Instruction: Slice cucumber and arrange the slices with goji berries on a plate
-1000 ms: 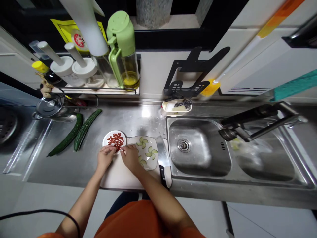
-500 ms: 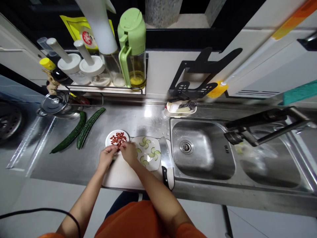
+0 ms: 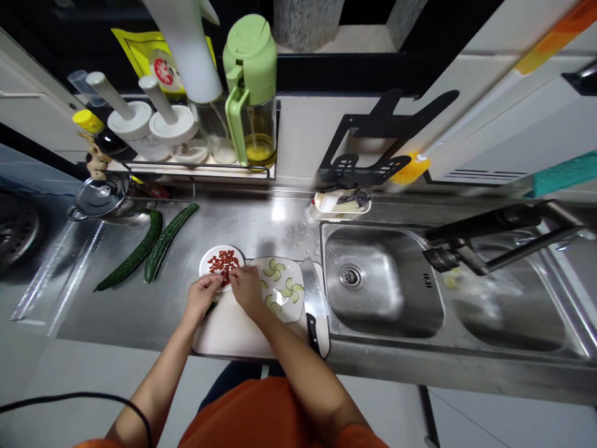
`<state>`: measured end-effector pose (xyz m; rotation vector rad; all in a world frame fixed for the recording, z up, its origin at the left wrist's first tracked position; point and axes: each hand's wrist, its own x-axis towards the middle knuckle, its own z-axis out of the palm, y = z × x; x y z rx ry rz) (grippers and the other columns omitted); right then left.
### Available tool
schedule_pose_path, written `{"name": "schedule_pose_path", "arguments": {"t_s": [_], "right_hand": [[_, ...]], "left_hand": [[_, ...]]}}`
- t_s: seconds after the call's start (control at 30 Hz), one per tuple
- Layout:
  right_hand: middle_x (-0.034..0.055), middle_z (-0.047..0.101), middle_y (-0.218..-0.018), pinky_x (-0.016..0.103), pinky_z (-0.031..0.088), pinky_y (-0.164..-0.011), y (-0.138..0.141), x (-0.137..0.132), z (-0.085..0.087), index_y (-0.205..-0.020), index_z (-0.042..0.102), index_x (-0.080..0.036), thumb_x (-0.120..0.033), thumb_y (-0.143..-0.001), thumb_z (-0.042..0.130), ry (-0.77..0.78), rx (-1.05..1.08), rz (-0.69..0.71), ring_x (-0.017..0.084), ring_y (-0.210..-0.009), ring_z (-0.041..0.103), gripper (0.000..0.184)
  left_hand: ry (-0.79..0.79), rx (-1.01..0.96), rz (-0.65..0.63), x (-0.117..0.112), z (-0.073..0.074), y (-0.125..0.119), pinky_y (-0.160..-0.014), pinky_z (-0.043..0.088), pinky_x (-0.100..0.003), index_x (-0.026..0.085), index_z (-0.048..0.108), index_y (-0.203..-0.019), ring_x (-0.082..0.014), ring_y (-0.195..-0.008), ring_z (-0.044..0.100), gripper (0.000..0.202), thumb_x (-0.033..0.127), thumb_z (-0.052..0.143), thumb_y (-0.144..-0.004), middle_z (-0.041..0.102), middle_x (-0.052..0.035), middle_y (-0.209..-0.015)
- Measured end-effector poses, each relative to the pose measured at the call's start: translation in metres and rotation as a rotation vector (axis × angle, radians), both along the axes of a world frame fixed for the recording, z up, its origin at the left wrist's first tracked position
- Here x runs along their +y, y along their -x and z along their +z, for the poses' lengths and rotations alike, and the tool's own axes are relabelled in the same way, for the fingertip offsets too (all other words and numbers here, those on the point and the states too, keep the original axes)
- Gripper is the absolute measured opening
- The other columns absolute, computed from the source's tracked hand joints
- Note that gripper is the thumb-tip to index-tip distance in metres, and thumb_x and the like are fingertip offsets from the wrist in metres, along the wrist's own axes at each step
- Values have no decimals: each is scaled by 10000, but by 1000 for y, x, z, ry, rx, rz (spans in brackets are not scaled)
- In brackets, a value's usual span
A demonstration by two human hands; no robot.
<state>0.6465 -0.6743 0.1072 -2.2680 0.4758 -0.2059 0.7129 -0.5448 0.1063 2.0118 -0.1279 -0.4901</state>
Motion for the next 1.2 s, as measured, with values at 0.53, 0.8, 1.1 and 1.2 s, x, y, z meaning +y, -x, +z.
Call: {"name": "schedule_pose_path", "arguments": {"t_s": [0.53,0.8,1.1,1.2], "right_hand": [[66,643,-833,338,361,-791,85,-66,-5,-933,657,-178,-176,-857,461,202,45,-193,211,-841,489,210],[75,630,-865,346,356,-784,89,-80,-14,-979,656,-177,-135,-836,445,244,56,-227,220,-869,465,258],[74,613,-867,343,349,-754,84,-80,-27,-1034,667,-213,-141,-830,476,260,48,-190,226,-871,439,288],[70,611,-855,339,346,-754,83,-80,-30,-1020,674,-217,-140,-832,478,264,50,-193,224,-872,436,283]], "left_hand": [[-108,-543,-743,-97,2,26,-829,422,-351,198,683,-863,-194,-907,520,192,234,495,-848,622,-70,-900],[-146,-563,-840,-122,-10,23,-820,424,-341,190,669,-863,-183,-875,523,186,189,484,-848,608,-74,-888],[-191,-579,-867,-126,-16,21,-809,423,-333,185,670,-810,-186,-858,519,185,168,488,-836,602,-68,-865],[-181,-579,-845,-126,-18,22,-813,422,-330,184,669,-815,-182,-857,519,183,172,488,-839,599,-68,-867]]}}
